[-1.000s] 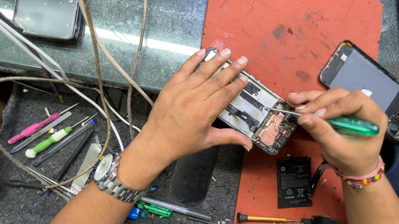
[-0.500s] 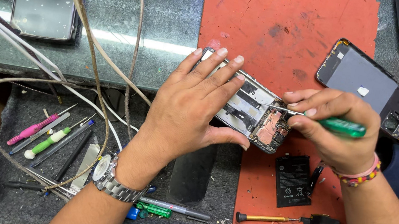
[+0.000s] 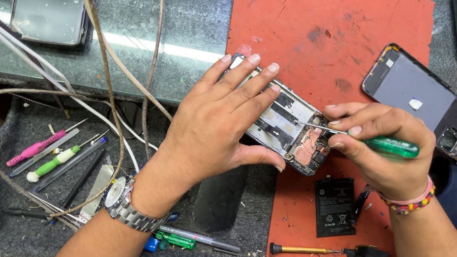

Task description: The person works on a disassembled smartphone at a repair bench, holding the open chassis steady with one hand while using a green-handled screwdriver with the other to pry and unscrew internal components near the battery compartment. They reposition the phone and continue working on the internal parts throughout the clip.

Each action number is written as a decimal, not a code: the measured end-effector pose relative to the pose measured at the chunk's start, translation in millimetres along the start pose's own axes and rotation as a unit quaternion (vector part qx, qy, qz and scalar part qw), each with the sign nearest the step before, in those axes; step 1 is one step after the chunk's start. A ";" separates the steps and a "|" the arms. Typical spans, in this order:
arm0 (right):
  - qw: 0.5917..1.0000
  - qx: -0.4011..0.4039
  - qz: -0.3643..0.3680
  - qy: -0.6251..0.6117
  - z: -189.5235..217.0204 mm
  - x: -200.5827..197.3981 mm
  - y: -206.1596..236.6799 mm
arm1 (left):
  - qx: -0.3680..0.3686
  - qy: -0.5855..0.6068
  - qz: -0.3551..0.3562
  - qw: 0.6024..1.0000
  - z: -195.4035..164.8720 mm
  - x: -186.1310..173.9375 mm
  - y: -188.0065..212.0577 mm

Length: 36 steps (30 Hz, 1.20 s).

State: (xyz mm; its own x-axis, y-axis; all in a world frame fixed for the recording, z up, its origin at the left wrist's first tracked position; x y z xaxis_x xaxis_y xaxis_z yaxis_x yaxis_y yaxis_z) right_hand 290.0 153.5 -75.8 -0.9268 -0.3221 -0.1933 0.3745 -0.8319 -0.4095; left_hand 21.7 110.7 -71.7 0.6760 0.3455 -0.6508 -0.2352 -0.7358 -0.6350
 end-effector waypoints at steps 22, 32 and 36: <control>1.000 0.022 -0.006 -0.018 -0.8 -1.2 -0.6 | -0.004 0.006 -0.005 1.000 -0.3 -1.4 0.0; 1.000 0.006 -0.004 -0.004 1.3 2.4 -2.3 | -0.001 0.007 -0.003 1.000 -0.2 -0.9 -0.9; 0.999 0.029 -0.003 -0.025 0.4 -1.6 -2.1 | -0.002 0.006 -0.001 1.000 0.0 -1.3 -0.3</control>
State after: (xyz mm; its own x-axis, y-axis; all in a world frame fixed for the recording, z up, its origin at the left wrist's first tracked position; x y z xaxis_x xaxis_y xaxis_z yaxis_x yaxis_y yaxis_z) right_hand 290.7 155.6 -74.2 -0.9295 -0.3388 -0.1460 0.3689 -0.8579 -0.3578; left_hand 20.9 110.5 -70.6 0.6853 0.3405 -0.6438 -0.2300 -0.7375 -0.6350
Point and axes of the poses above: each hand's wrist, its own y-axis away from the middle knuckle, its own x-axis out of the palm, z = x × y, the point moved 3 cm from there along -y, towards the middle knuckle, and after that the axes turned 9 degrees about -z, right-handed, at the moved point
